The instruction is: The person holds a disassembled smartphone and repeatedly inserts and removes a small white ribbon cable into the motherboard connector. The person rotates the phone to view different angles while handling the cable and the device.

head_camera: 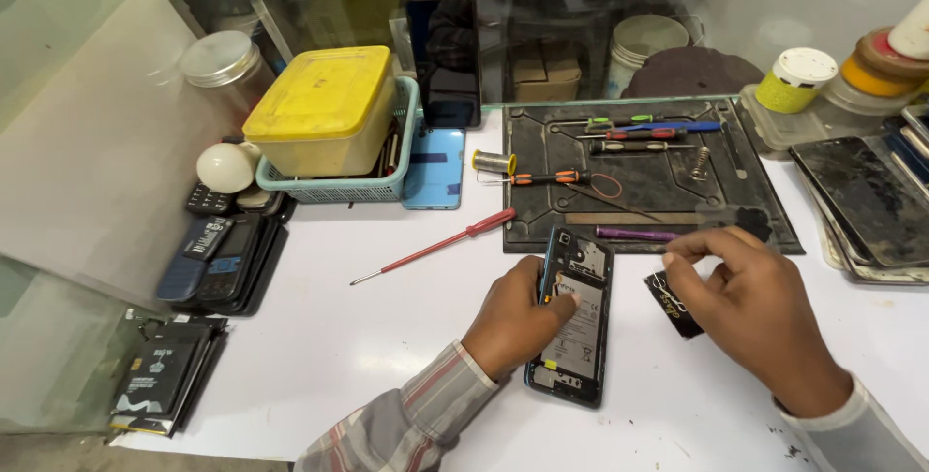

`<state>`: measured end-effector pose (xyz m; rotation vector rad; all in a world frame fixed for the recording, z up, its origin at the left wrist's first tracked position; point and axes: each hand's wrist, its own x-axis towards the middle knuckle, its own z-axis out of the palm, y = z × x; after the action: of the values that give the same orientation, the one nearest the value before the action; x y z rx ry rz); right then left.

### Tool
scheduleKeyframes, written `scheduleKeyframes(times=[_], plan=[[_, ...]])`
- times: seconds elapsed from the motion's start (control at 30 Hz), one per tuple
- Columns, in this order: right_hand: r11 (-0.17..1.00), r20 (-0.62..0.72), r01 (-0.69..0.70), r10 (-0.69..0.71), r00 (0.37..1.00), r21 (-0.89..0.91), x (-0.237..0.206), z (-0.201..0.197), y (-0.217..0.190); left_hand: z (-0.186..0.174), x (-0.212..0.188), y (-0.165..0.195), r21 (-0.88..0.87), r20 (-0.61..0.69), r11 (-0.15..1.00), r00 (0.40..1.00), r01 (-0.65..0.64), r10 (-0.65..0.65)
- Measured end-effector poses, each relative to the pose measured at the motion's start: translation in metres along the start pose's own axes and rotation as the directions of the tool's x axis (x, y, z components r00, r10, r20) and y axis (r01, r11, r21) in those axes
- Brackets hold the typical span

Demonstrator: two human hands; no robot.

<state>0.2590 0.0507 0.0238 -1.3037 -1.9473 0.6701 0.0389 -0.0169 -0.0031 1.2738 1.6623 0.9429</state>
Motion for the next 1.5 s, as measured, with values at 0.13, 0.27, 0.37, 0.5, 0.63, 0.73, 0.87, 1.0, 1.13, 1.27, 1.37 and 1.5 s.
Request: scheduleKeyframes(times=[0.13, 0.27, 0.37, 0.5, 0.63, 0.73, 0.87, 1.0, 1.13, 1.27, 1.37, 1.5], plan=[[0.996, -0.053, 0.046, -0.042, 0.998, 0.075, -0.012, 0.003, 0.002, -0.004, -0.004, 0.004, 0.182, -0.024, 0.983, 0.999, -0.027, 0.032], [0.983, -0.071, 0.068, -0.057, 0.996, 0.169, -0.025, 0.007, 0.005, -0.008, -0.009, 0.007, 0.351, -0.032, 0.933, 0.994, -0.083, 0.101], [0.971, -0.097, 0.094, -0.073, 0.993, 0.222, -0.032, 0.012, 0.008, -0.008, -0.011, 0.008, 0.444, -0.036, 0.89, 0.99, -0.108, 0.138], [0.964, -0.111, 0.096, -0.07, 0.991, 0.246, -0.038, 0.014, 0.013, -0.008, -0.012, 0.008, 0.506, -0.042, 0.853, 0.984, -0.13, 0.175], [0.955, -0.152, 0.167, -0.132, 0.979, 0.244, -0.041, 0.015, 0.019, -0.007, -0.011, 0.006, 0.517, -0.044, 0.846, 0.983, -0.131, 0.178], [0.94, -0.175, 0.215, -0.173, 0.969, 0.263, -0.041, 0.017, 0.022, -0.008, -0.01, 0.003, 0.471, -0.073, 0.867, 0.972, -0.165, 0.225], [0.944, -0.175, 0.221, -0.182, 0.968, 0.243, -0.04, 0.022, 0.027, -0.012, -0.004, 0.0, 0.316, -0.067, 0.948, 0.997, -0.026, 0.05], [0.945, -0.165, 0.194, -0.154, 0.974, 0.262, -0.041, 0.022, 0.03, -0.012, 0.002, -0.006, 0.228, -0.048, 0.974, 0.999, 0.009, 0.002], [0.949, -0.166, 0.181, -0.141, 0.976, 0.257, -0.041, 0.023, 0.031, -0.009, 0.004, -0.014, 0.045, 0.002, 0.999, 1.0, 0.01, -0.01], [0.951, -0.165, 0.172, -0.132, 0.977, 0.256, -0.042, 0.022, 0.031, -0.008, 0.006, -0.02, -0.26, 0.137, 0.962, 0.989, 0.087, -0.052], [0.952, -0.164, 0.157, -0.116, 0.98, 0.262, -0.042, 0.021, 0.032, -0.009, 0.007, -0.023, -0.389, 0.189, 0.917, 0.982, 0.092, -0.018], [0.952, -0.154, 0.143, -0.104, 0.983, 0.269, -0.043, 0.021, 0.032, -0.009, 0.007, -0.024, -0.527, 0.207, 0.847, 0.977, 0.077, 0.04]])
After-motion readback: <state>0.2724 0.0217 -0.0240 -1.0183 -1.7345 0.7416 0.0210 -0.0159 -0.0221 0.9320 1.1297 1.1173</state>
